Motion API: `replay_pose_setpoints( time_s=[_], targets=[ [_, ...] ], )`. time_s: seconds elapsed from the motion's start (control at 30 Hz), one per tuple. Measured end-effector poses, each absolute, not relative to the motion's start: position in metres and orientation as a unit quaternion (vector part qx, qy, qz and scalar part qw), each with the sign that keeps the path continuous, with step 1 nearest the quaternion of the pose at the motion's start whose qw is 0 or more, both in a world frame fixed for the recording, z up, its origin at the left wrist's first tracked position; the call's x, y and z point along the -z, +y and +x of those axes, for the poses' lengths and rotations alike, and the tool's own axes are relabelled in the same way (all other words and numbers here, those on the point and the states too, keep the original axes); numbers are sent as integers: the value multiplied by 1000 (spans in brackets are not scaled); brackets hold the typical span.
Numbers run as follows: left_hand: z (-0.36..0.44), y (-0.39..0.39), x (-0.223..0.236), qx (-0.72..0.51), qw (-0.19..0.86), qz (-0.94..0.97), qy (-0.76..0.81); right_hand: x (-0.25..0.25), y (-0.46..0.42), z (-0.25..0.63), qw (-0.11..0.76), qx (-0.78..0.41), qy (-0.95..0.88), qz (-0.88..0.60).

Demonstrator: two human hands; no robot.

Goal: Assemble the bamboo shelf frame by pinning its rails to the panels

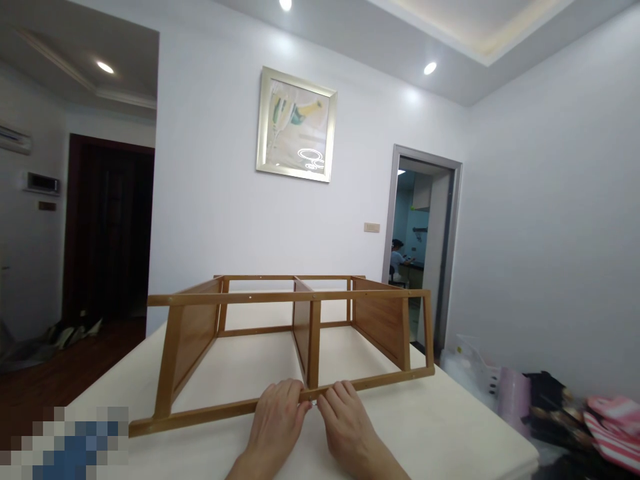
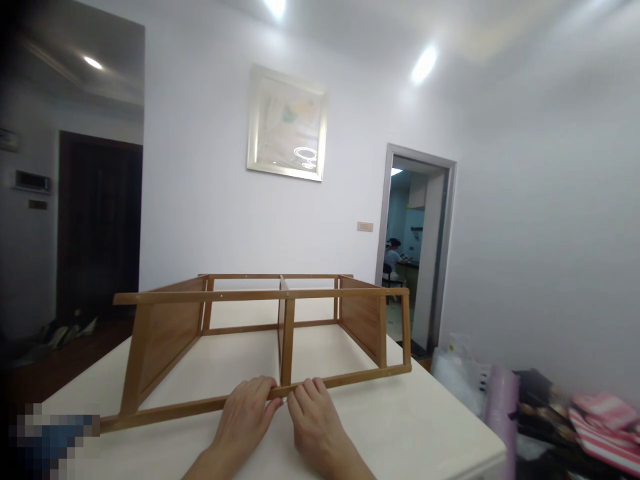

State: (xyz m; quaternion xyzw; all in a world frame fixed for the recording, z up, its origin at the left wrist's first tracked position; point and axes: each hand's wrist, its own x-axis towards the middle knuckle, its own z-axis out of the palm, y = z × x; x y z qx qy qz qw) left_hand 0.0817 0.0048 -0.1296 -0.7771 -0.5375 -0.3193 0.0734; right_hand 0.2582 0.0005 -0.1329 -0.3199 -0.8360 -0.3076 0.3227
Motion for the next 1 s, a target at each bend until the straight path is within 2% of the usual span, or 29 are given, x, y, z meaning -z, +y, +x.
replay_pose_setpoints(
  time_s=[0.37,0.6,1.0],
  targets=[
    [73,8,134,255,17,-781,-569,128,0,264,313,175,-880,-311],
    [60,11,136,253,18,-774,-580,128,5,295,435,132,-806,-380],
    [42,30,145,218,-33,-775,-592,139,-14,408,498,148,-710,-476]
  ],
)
